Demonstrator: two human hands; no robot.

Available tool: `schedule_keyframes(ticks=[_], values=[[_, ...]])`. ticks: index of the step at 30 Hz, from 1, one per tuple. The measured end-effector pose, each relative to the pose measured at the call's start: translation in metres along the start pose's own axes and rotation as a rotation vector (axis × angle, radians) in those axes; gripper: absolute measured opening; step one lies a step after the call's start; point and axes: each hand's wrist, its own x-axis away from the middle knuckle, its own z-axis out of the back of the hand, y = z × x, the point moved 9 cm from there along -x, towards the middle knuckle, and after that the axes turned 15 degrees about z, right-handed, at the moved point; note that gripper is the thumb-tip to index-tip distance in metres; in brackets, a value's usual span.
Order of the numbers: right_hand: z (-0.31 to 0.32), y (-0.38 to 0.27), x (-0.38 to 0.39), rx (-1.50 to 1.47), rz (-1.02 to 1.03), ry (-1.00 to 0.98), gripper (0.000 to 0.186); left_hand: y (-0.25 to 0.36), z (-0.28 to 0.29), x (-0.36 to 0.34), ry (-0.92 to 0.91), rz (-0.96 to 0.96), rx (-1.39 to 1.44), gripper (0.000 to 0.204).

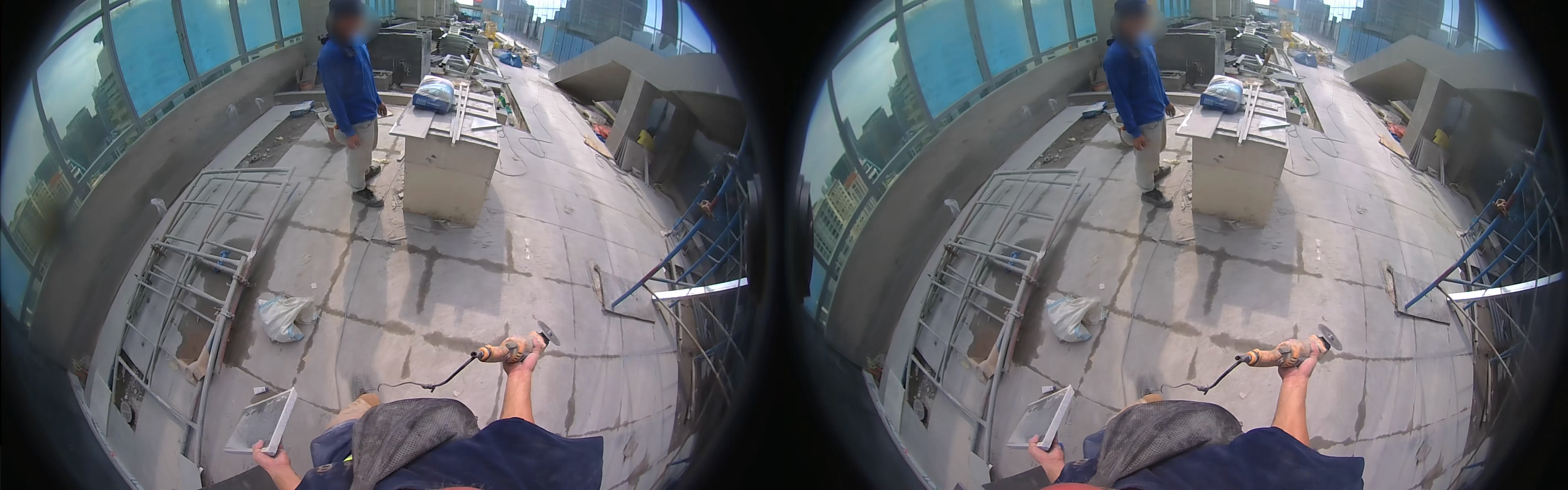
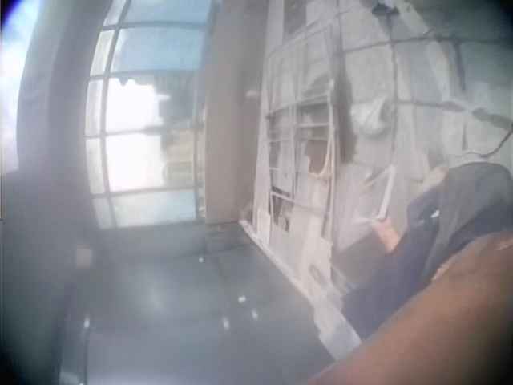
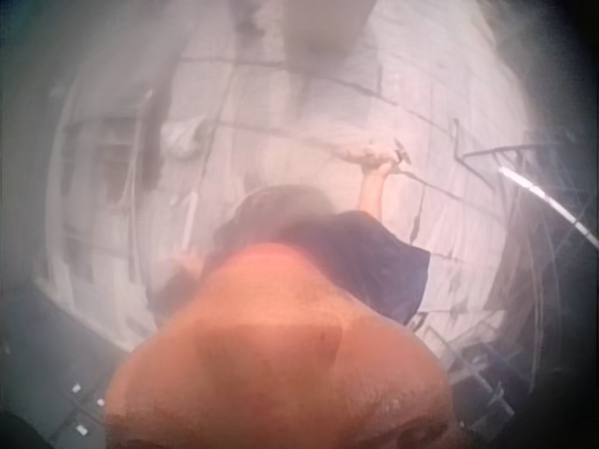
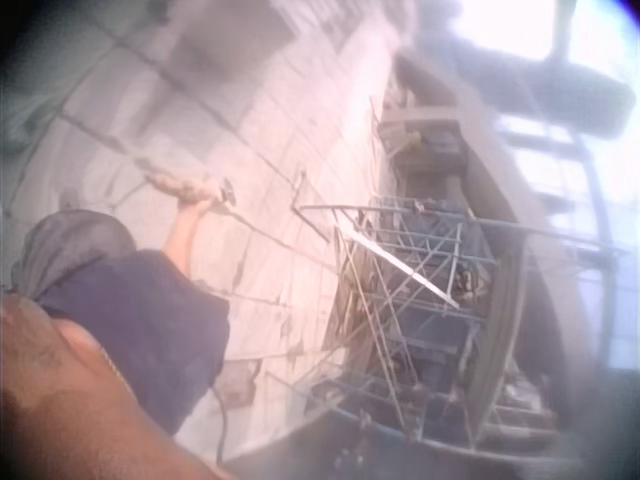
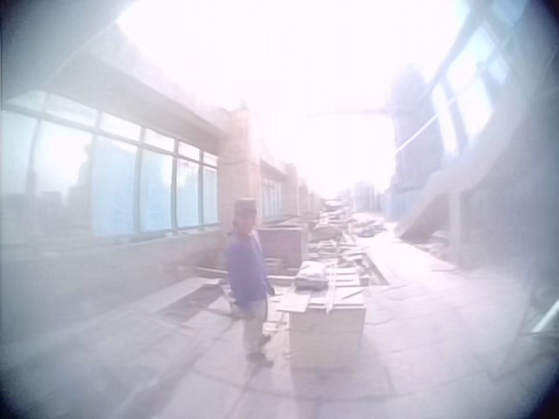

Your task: The person uses an angle grinder to cut a rectangular tile on a rooftop construction site. They reposition the tile and continue cutting along marked lines, then hand the cut tile to a coworker and resume cutting another tile.

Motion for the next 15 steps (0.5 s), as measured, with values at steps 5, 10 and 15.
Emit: schedule_keyframes(ticks=[5, 10, 15], values=[[-0.021, 0.023, -0.008, 0.041, 0.085, -0.005, 0.050, -0.003, -0.041, -0.038, -0.024, 0.028, -0.073, 0.036], [-0.062, 0.057, -0.011, 0.130, 0.172, 0.002, 0.050, -0.001, -0.076, -0.082, -0.036, -0.063, -0.283, 0.040], [-0.099, 0.070, -0.015, 0.176, 0.202, -0.041, 0.052, -0.039, -0.157, -0.096, -0.056, 0.206, -0.137, 0.044]])
